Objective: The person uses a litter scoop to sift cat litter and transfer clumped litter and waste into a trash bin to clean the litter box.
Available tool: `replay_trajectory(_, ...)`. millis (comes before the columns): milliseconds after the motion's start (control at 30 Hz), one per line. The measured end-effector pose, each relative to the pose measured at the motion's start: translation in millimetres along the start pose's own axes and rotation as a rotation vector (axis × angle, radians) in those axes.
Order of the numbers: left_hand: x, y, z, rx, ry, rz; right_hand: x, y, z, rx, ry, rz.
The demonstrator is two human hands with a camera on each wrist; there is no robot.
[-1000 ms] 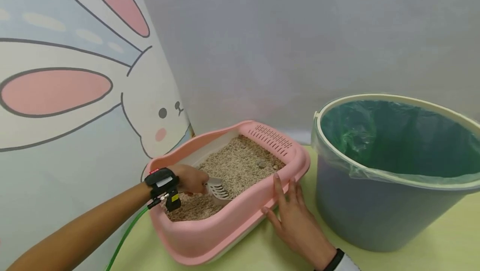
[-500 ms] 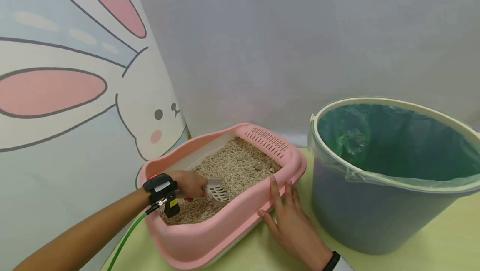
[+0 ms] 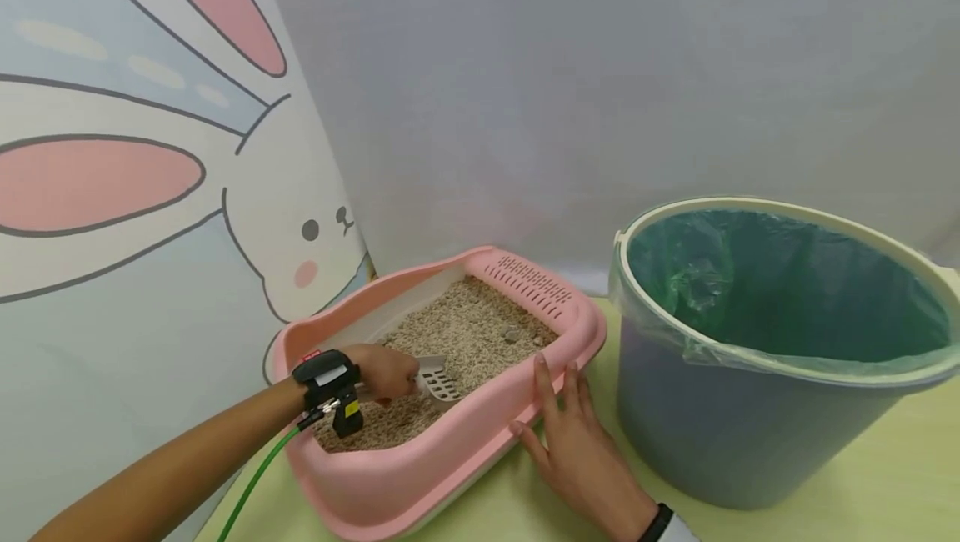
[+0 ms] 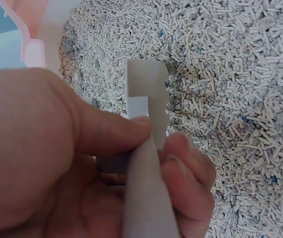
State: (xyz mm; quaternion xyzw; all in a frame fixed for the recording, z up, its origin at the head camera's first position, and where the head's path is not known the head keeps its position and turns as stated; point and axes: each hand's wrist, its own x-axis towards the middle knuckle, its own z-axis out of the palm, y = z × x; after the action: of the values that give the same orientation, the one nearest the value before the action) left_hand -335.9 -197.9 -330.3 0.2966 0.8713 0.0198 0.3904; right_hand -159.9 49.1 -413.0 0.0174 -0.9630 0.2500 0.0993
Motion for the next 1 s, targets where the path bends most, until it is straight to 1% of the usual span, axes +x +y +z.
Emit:
replay_trajectory(100,2.7,-0.4,-0.1,-0.006,-0.001,0.023,0,-1,0.0,0.009,-0.012,0.008)
replay_trajectory(300,8.2,0.6,2.3,-0.031,0.005,0.013,0,-1,1.1,0.006,0.006,0.008)
replay_trajectory(500,15.8,3.0,3.5,-0.071,0.001,0.050,0,-1,0.1,0.009,0.005,0.012)
replay_trajectory(567,16.6,3.5,4.5,-0.093,0.003,0.050,-1,-2,0.3,0.011,-0.002,0.016)
replay_trajectory(700,18.2,4.3,5.8,-0.102,0.013,0.050,-1,-2,0.4,0.006,-0.008,0.018)
replay_trajectory(1000,27.8,5.1,2.4,-0.125,0.005,0.078,-1,-2,0.4,0.017,-0.018,0.030)
